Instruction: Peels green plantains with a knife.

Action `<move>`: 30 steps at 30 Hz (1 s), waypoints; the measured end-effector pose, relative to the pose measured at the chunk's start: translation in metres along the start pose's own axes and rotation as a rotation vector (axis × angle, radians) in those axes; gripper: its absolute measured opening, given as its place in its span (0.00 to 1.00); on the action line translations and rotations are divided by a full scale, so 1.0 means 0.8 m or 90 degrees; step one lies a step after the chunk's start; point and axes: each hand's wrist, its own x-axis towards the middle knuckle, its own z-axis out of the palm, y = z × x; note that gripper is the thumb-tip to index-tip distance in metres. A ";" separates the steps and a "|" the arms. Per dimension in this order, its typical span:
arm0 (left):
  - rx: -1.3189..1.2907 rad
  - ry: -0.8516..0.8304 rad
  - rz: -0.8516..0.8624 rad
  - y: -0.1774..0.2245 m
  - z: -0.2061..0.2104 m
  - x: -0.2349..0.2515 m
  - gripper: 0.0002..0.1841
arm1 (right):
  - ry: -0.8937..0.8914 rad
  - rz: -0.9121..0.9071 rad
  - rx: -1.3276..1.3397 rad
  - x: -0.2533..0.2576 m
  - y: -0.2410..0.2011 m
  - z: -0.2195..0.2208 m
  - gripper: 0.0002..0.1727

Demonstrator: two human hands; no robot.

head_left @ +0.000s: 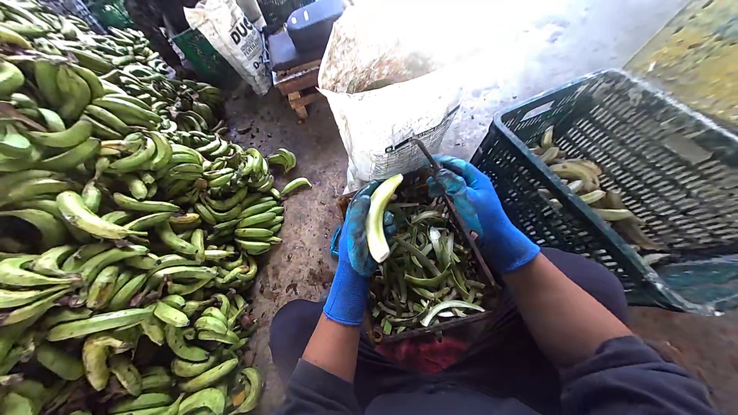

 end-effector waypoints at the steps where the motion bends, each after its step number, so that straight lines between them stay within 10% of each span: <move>1: -0.031 0.011 -0.006 -0.001 0.000 0.001 0.22 | 0.011 -0.018 -0.066 0.000 0.000 0.001 0.26; 15: 0.477 0.176 0.427 -0.032 0.008 -0.001 0.24 | 0.020 -0.229 -0.472 -0.015 -0.024 0.035 0.32; 21: 0.696 0.214 0.534 -0.011 -0.007 -0.010 0.24 | -0.043 0.017 -0.327 0.008 -0.024 -0.004 0.24; 27: 0.257 0.073 0.304 -0.011 -0.010 -0.001 0.19 | -0.259 0.123 0.228 -0.022 -0.030 0.024 0.22; 30: 0.144 -0.064 0.231 -0.049 -0.020 0.014 0.13 | -0.278 0.155 0.165 -0.052 -0.038 0.044 0.20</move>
